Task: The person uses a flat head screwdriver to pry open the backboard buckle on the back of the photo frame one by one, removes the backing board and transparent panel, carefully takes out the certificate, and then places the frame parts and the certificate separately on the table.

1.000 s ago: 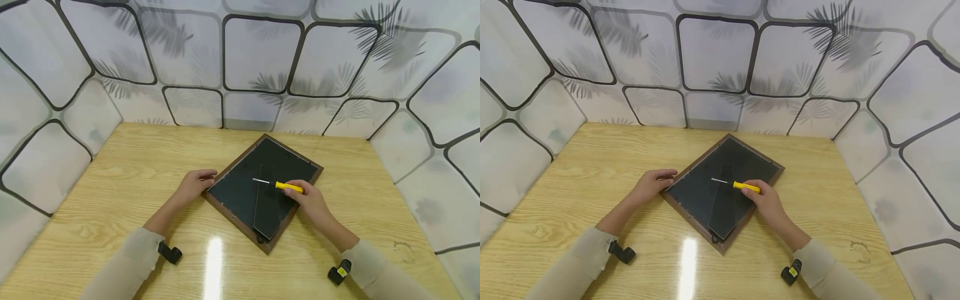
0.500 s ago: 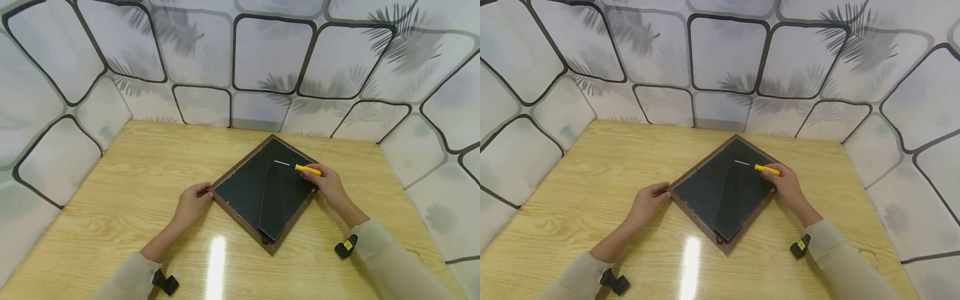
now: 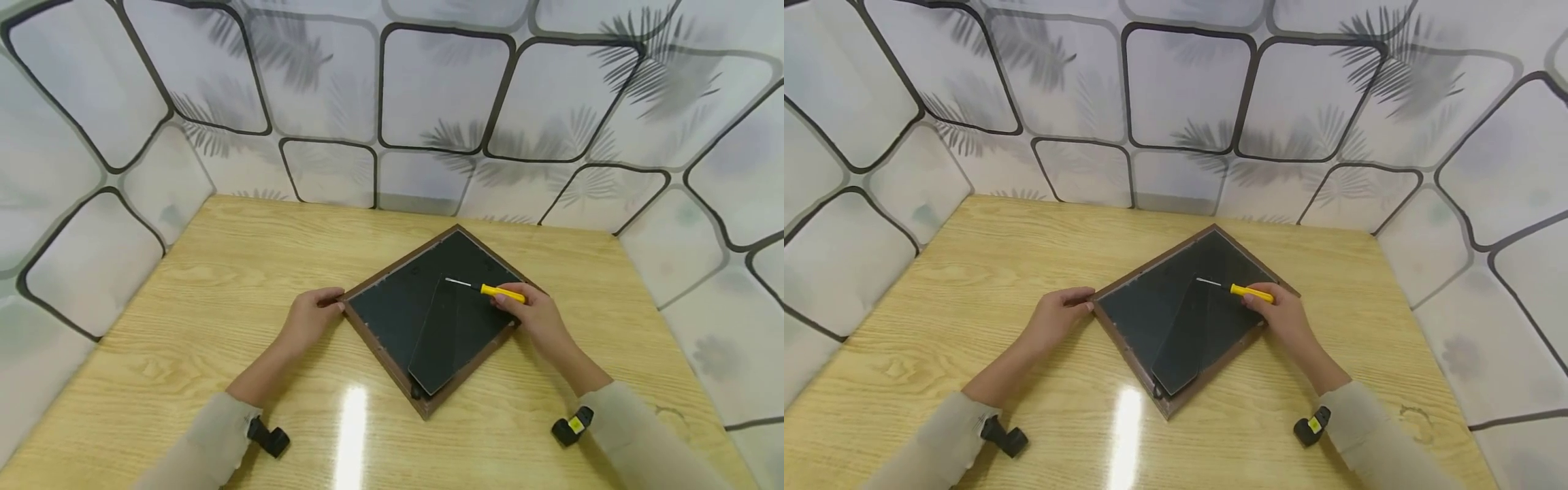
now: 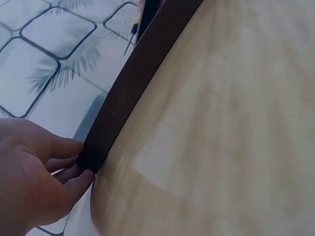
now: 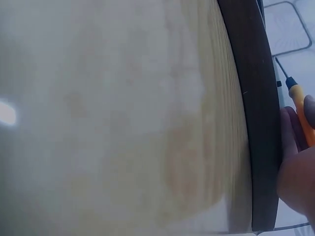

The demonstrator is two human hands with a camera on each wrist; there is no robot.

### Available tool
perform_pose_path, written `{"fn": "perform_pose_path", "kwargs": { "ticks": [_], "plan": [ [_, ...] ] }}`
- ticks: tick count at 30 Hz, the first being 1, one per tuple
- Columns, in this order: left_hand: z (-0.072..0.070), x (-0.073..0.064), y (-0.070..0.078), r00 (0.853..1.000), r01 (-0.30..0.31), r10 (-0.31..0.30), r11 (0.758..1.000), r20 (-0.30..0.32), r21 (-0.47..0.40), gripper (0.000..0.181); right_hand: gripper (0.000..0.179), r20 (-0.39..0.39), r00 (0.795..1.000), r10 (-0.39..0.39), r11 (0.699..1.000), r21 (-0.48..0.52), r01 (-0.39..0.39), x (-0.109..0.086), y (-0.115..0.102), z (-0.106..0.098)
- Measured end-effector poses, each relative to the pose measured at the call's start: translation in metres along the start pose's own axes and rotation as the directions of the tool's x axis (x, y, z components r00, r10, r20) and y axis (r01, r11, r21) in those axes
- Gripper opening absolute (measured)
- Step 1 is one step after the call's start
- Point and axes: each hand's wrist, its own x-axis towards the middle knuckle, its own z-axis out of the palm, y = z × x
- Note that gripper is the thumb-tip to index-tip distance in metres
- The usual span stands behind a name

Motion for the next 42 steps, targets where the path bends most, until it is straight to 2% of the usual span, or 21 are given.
{"fn": "perform_pose_path", "kwargs": {
  "ticks": [8,14,17,20,23,27,31,36,39,42],
  "plan": [
    [-0.007,0.034,0.002,1.0,0.017,-0.016,1.0,0.019,-0.02,0.037,0.049,-0.011,0.999,0.048,0.999,0.011,-0.048,-0.026,0.0,0.012],
    [-0.009,0.063,0.004,1.0,0.003,-0.001,0.999,0.029,-0.051,0.036,0.046,-0.004,0.995,0.096,0.995,0.017,-0.096,-0.045,-0.002,0.025],
    [-0.009,0.071,0.005,0.999,-0.007,0.009,0.998,0.03,-0.067,0.037,0.044,0.006,0.994,0.106,0.994,0.009,-0.106,-0.053,-0.005,0.031],
    [-0.009,0.073,0.004,1.0,-0.023,0.024,0.998,0.013,-0.052,0.037,0.043,0.013,0.994,0.112,0.994,0.01,-0.112,-0.056,-0.007,0.035],
    [-0.006,0.069,0.003,0.999,-0.03,0.029,0.999,-0.019,-0.03,0.04,0.042,0.026,0.994,0.11,0.994,0.023,-0.11,-0.056,-0.01,0.034],
    [0.002,0.055,0.006,0.998,-0.012,0.01,0.999,-0.054,-0.034,0.046,0.046,0.027,0.997,0.074,0.997,0.025,-0.075,-0.046,-0.014,0.023],
    [0.009,0.033,0.01,0.998,0.008,-0.011,0.999,-0.057,-0.051,0.053,0.052,0.013,0.999,0.03,0.999,0.036,-0.031,-0.024,-0.017,0.006],
    [0.019,0.007,0.01,0.999,0.02,-0.021,1.0,-0.042,-0.018,0.055,0.053,0.027,1.0,0.002,0.996,0.087,-0.004,0.011,-0.011,-0.017],
    [0.023,-0.004,0.009,0.999,0.011,-0.011,1.0,-0.038,0.005,0.053,0.053,0.047,0.999,-0.003,0.997,0.073,-0.001,0.026,-0.006,-0.025],
    [0.026,-0.009,0.007,0.999,-0.002,0.002,1.0,-0.038,0.017,0.053,0.055,0.055,0.998,0.003,1.0,0.028,-0.004,0.033,-0.002,-0.027]
  ]
}}
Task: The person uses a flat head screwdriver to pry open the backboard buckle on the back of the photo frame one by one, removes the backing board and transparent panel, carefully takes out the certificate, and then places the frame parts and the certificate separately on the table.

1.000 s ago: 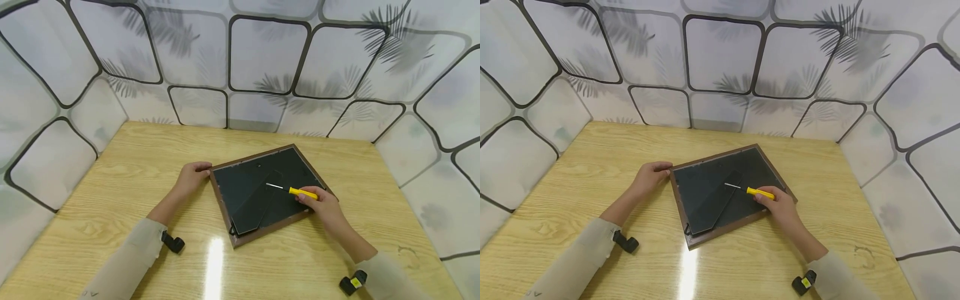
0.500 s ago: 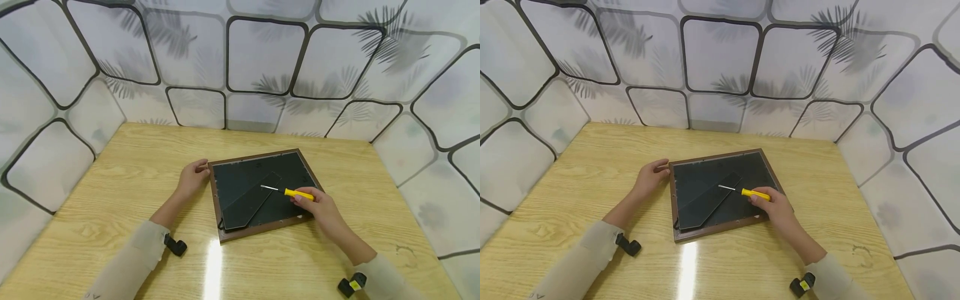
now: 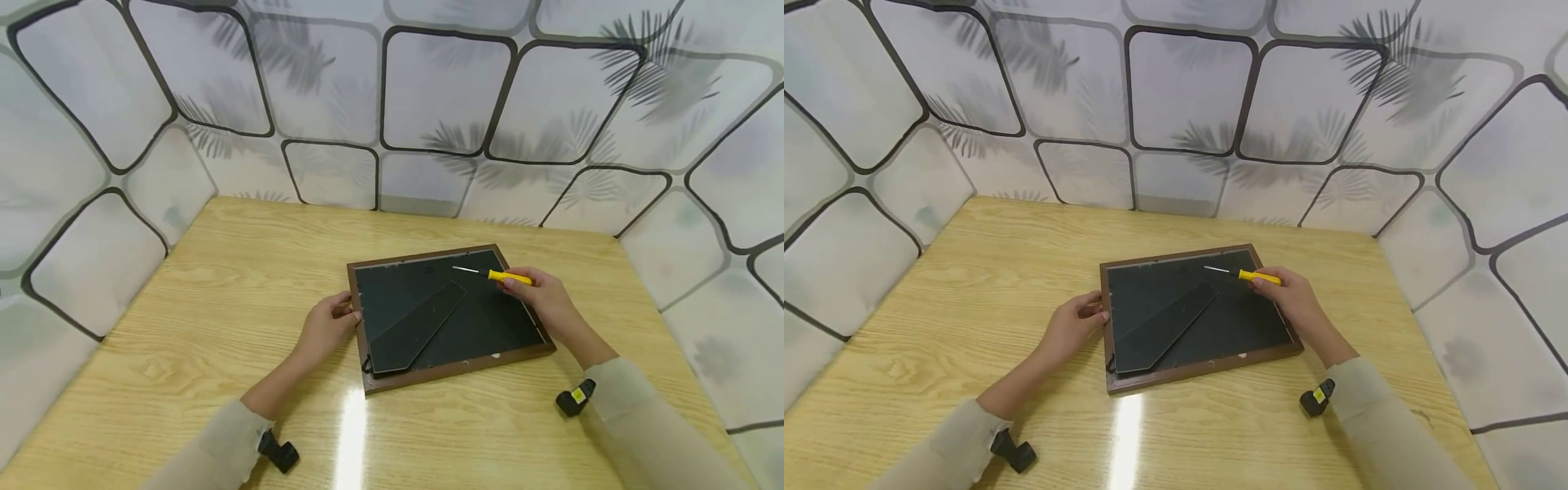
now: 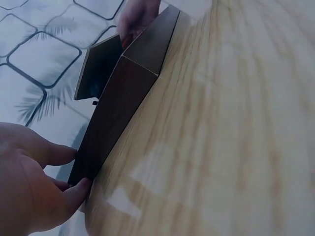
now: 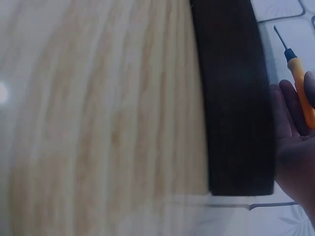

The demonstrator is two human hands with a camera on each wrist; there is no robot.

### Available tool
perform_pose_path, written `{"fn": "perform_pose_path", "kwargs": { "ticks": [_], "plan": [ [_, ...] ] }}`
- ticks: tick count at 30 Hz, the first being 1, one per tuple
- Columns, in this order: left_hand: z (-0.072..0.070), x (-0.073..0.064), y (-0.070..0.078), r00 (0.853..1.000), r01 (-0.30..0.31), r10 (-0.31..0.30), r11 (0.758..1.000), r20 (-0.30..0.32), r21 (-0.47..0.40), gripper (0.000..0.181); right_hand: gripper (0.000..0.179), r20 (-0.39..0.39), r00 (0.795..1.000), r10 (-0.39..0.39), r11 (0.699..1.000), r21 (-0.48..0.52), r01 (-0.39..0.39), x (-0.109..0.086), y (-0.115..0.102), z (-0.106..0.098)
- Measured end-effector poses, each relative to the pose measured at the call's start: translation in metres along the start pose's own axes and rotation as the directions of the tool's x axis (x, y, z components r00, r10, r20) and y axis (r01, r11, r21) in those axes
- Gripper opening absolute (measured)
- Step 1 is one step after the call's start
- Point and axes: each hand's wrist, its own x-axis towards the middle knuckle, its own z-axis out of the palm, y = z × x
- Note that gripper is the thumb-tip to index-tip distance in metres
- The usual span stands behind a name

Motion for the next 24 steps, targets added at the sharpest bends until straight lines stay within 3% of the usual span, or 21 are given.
{"fn": "perform_pose_path", "kwargs": {
  "ticks": [7,13,19,24],
  "plan": [
    [-0.003,0.006,-0.002,0.999,-0.018,0.019,1.0,0.035,-0.025,0.052,0.053,-0.007,1.0,0.015,0.999,-0.034,-0.015,0.0,0.009,0.0],
    [-0.01,0.023,-0.003,0.998,-0.023,0.024,1.0,0.064,-0.014,0.051,0.056,-0.022,0.999,0.038,0.993,-0.113,-0.04,-0.018,0.009,0.004],
    [-0.015,0.039,-0.004,0.994,-0.044,0.042,0.999,0.103,0.012,0.049,0.056,-0.029,0.999,0.046,0.997,-0.059,-0.048,-0.039,0.008,0.013],
    [-0.015,0.043,-0.003,0.991,-0.047,0.046,0.999,0.128,0.003,0.049,0.055,-0.042,0.998,0.037,0.998,-0.055,-0.04,-0.048,0.007,0.016]
  ]
}}
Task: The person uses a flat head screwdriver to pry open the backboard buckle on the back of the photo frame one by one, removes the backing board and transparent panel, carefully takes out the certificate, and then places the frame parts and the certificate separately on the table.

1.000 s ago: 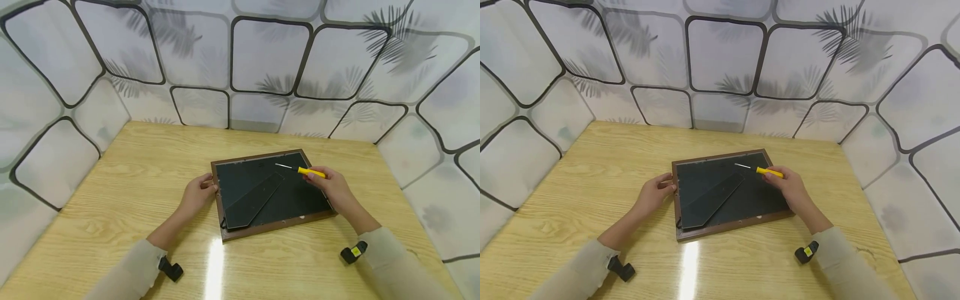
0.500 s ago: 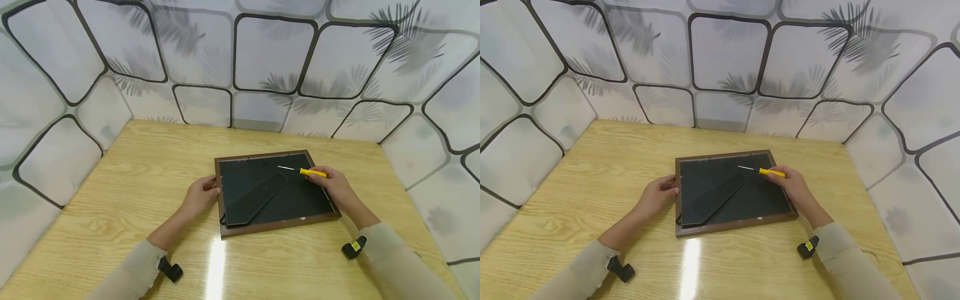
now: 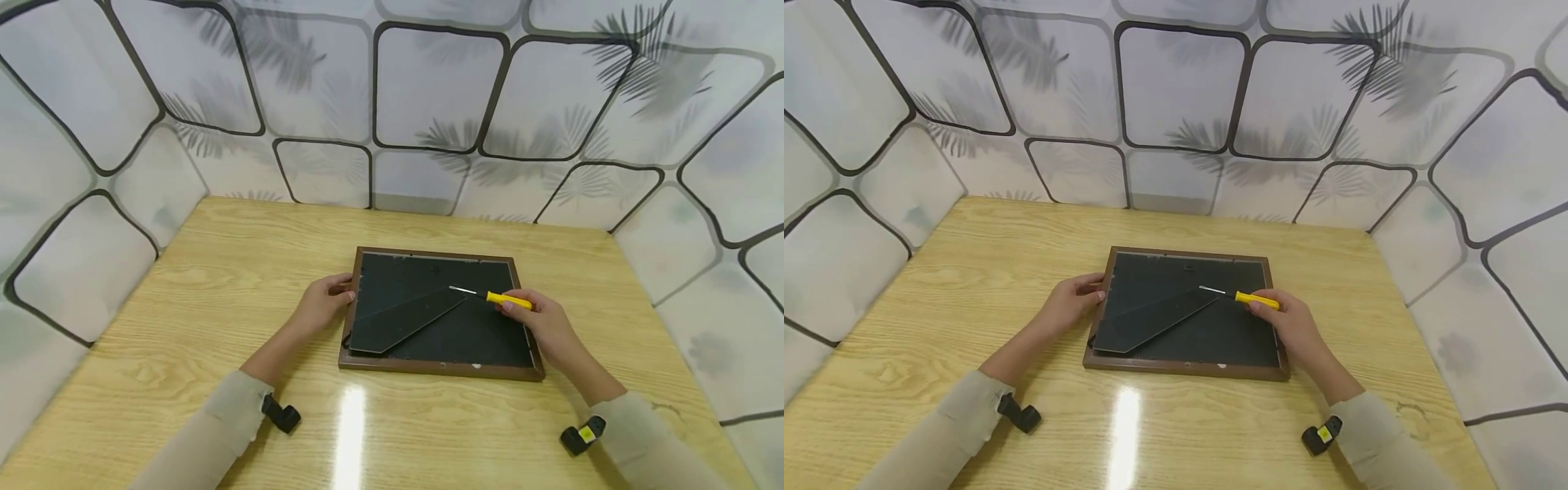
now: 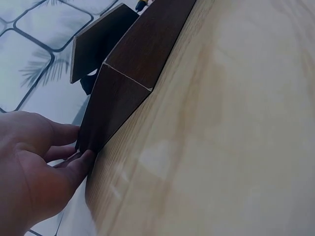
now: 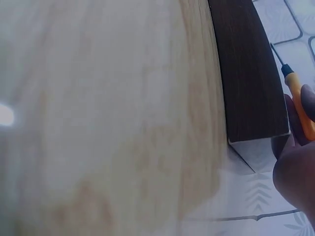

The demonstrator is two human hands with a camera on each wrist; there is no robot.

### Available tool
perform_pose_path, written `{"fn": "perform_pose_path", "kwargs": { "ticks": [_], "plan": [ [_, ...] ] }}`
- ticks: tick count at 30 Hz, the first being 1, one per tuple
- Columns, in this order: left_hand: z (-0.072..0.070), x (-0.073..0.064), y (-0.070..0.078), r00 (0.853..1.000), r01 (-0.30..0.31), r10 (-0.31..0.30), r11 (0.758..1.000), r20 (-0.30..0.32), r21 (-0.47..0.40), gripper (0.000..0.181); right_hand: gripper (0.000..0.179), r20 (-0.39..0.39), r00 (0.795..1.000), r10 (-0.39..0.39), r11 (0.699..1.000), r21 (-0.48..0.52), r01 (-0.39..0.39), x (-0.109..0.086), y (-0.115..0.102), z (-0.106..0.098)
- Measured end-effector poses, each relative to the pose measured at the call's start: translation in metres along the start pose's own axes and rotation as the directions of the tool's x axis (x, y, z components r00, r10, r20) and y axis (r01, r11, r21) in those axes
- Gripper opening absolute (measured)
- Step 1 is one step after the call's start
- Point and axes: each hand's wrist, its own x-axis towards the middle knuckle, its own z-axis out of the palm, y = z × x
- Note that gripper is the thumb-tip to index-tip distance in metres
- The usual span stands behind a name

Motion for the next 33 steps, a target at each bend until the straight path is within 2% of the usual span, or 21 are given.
{"fn": "perform_pose_path", "kwargs": {
  "ticks": [5,9,15,18,23,33],
  "plan": [
    [-0.001,-0.001,0.0,1.0,-0.005,0.005,1.0,0.003,-0.001,0.049,0.055,-0.001,1.0,0.007,1.0,-0.01,-0.007,0.001,-0.003,0.001],
    [0.0,-0.001,-0.002,1.0,-0.008,0.008,1.0,0.001,-0.009,0.049,0.053,-0.007,1.0,-0.005,0.998,-0.059,0.005,0.007,-0.009,0.002],
    [0.0,0.0,-0.004,1.0,-0.011,0.011,1.0,-0.015,-0.012,0.049,0.053,-0.01,0.999,-0.039,0.986,-0.165,0.037,0.023,-0.028,0.013],
    [0.0,0.0,-0.004,1.0,-0.023,0.023,1.0,-0.017,-0.005,0.048,0.053,0.001,0.998,-0.065,0.981,-0.182,0.064,0.033,-0.039,0.023],
    [0.0,-0.001,-0.005,1.0,-0.026,0.026,0.999,-0.019,-0.023,0.048,0.051,0.05,0.99,-0.129,0.98,-0.145,0.135,0.047,-0.055,0.043],
    [0.0,-0.001,-0.005,0.999,-0.029,0.028,0.999,-0.023,-0.032,0.048,0.046,0.109,0.982,-0.156,0.983,-0.082,0.165,0.071,-0.066,0.075]
  ]
}}
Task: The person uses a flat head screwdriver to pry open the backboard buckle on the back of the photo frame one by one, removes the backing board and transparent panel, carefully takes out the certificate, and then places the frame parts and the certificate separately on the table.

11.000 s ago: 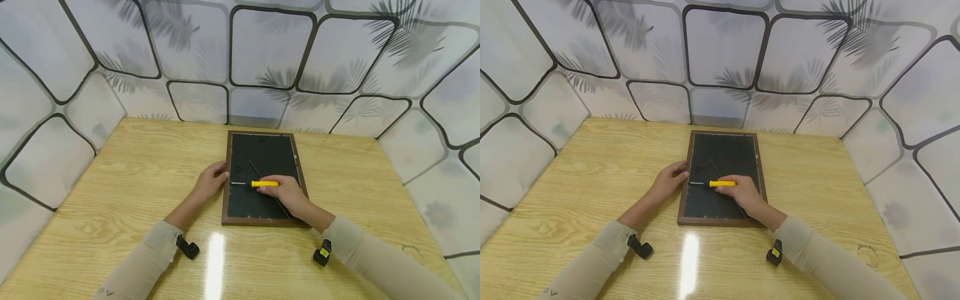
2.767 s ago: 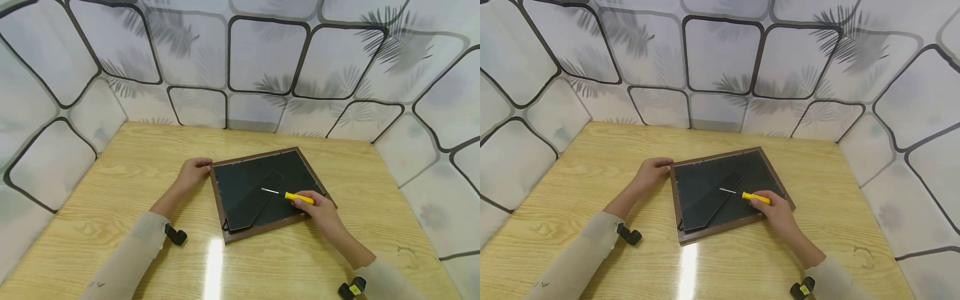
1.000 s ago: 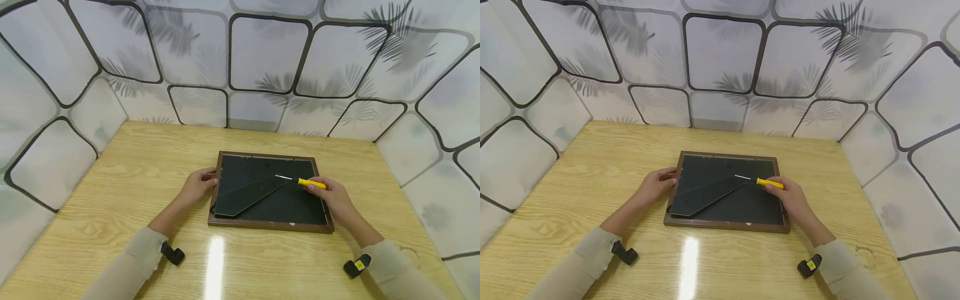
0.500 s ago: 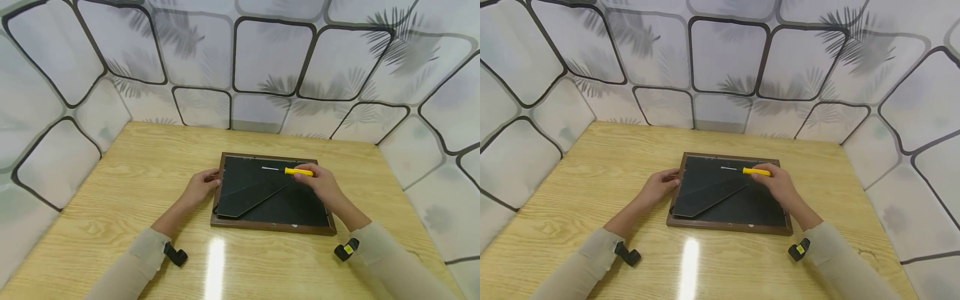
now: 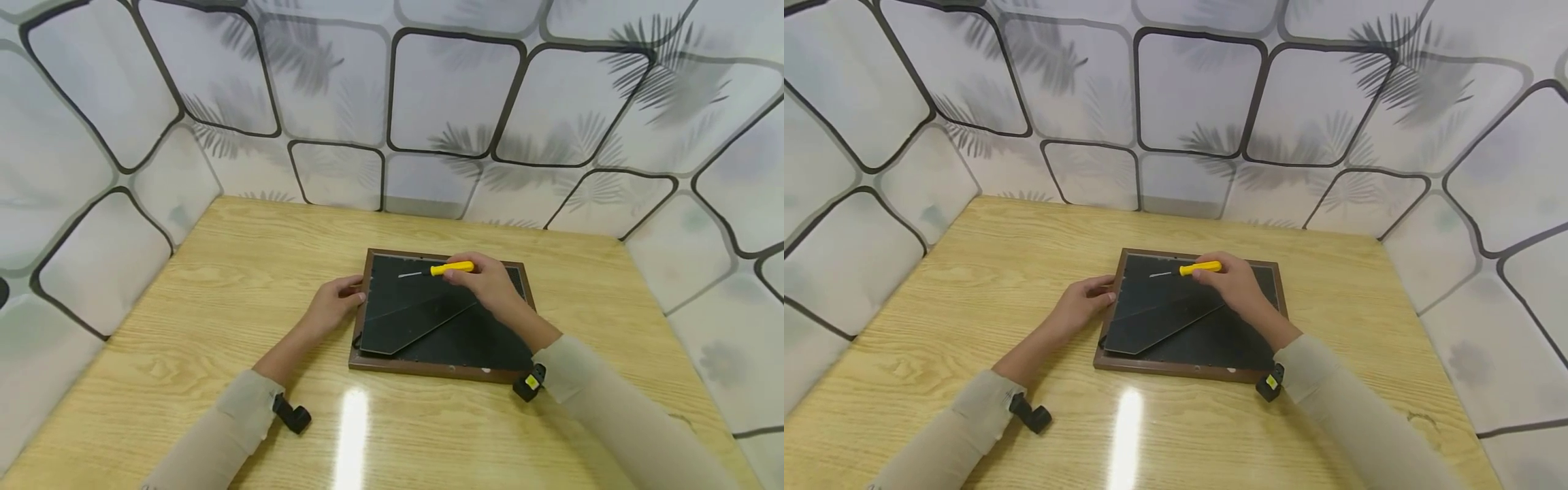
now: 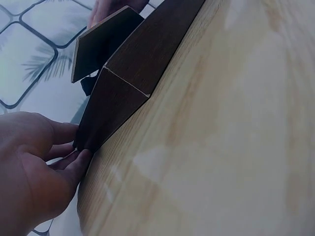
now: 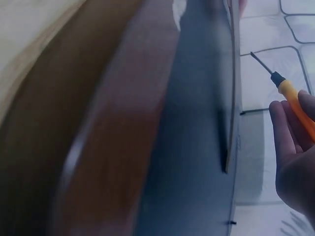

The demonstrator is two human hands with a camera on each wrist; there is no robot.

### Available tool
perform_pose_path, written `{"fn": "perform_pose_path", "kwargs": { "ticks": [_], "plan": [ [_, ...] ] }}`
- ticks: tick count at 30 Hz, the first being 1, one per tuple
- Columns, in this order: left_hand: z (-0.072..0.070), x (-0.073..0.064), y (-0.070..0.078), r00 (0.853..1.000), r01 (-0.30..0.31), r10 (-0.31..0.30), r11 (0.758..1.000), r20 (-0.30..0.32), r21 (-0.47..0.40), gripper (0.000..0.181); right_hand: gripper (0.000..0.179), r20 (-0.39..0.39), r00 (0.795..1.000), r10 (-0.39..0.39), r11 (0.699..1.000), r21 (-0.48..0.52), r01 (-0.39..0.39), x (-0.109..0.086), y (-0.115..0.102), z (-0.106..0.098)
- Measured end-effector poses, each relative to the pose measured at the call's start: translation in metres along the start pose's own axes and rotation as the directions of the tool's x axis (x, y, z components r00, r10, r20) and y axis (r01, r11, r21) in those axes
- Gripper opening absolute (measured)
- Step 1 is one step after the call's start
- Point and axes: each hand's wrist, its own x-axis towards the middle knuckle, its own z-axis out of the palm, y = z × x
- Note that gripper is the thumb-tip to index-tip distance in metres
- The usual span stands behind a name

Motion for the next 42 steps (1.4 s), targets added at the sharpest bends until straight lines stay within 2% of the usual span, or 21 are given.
{"fn": "perform_pose_path", "kwargs": {
  "ticks": [14,23,42],
  "plan": [
    [0.001,-0.001,0.002,1.0,0.017,-0.017,1.0,-0.018,0.015,0.048,0.042,0.005,0.997,0.072,0.997,0.036,-0.073,0.016,-0.001,0.038],
    [0.002,0.0,0.002,1.0,0.014,-0.014,1.0,-0.017,0.002,0.048,0.039,-0.07,0.991,0.111,0.994,0.002,-0.111,0.02,-0.001,0.051],
    [0.0,0.002,-0.002,1.0,0.021,-0.021,1.0,0.002,-0.013,0.049,0.034,-0.067,0.993,0.099,0.994,-0.049,-0.102,0.017,0.001,0.063]
  ]
}}
